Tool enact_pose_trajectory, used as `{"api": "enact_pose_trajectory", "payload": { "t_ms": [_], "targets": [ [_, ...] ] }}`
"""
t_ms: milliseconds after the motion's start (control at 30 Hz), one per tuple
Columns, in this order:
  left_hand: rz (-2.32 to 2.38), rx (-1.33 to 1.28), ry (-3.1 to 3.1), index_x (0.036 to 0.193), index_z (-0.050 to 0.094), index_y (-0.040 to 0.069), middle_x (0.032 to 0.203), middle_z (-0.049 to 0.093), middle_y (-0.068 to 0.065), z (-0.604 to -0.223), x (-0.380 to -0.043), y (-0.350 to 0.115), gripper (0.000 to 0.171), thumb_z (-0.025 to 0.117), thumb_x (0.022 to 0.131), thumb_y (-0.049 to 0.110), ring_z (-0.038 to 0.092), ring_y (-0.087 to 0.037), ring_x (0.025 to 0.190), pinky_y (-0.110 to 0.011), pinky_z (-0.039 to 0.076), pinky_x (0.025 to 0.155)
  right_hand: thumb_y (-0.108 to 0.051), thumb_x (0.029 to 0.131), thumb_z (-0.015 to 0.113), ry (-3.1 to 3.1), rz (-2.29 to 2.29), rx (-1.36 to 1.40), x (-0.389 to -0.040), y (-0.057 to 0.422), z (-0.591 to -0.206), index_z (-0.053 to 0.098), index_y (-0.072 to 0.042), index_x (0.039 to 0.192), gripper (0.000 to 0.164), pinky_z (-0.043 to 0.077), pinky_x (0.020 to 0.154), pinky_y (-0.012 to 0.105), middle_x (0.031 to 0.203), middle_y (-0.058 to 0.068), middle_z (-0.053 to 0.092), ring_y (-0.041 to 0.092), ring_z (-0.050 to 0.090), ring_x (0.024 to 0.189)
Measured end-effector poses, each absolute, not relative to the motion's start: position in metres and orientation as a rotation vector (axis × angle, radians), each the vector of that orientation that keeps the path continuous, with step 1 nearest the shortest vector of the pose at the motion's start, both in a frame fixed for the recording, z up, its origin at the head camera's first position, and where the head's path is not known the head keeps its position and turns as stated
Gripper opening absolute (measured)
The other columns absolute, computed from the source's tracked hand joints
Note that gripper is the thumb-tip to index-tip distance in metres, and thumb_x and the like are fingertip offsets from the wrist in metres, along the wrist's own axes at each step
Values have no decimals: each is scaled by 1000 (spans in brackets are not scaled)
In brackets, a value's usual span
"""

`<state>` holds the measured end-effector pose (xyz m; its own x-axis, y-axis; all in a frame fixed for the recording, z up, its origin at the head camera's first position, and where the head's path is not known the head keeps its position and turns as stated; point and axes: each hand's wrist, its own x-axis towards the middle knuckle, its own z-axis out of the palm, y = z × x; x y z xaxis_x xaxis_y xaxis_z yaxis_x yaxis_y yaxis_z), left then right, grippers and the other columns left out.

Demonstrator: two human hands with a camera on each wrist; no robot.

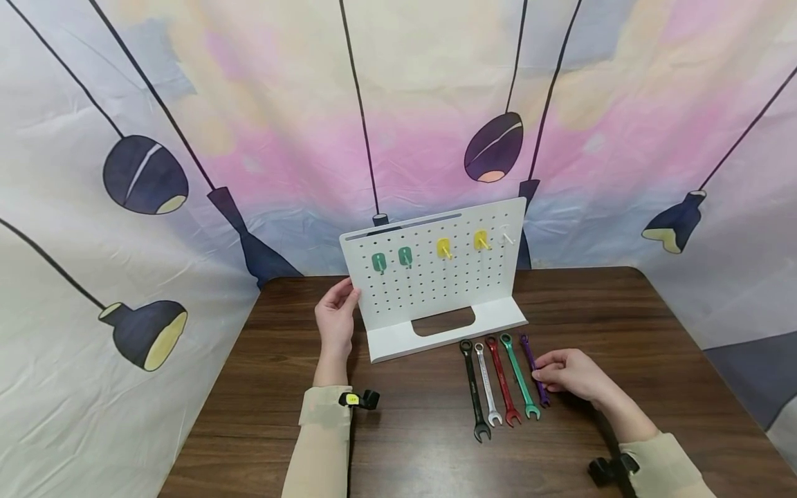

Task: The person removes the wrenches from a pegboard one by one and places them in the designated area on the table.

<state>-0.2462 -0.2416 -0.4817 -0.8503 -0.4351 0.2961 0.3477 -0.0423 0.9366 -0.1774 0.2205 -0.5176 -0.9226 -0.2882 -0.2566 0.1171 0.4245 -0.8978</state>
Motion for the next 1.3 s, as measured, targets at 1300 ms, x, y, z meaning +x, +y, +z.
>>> {"api": "enact_pose_trajectory", "payload": {
  "t_ms": [1300],
  "targets": [
    [-1949, 103, -1722, 125, 78, 3, 102, 76, 0, -483, -247, -243, 27, 79, 98, 3, 67, -15, 91, -39, 60, 88, -21, 90, 85, 2687, -1163, -40, -174, 208, -506, 80, -1, 99, 22, 54, 63, 35, 78, -1, 75, 16, 67, 68]
  ]
}}
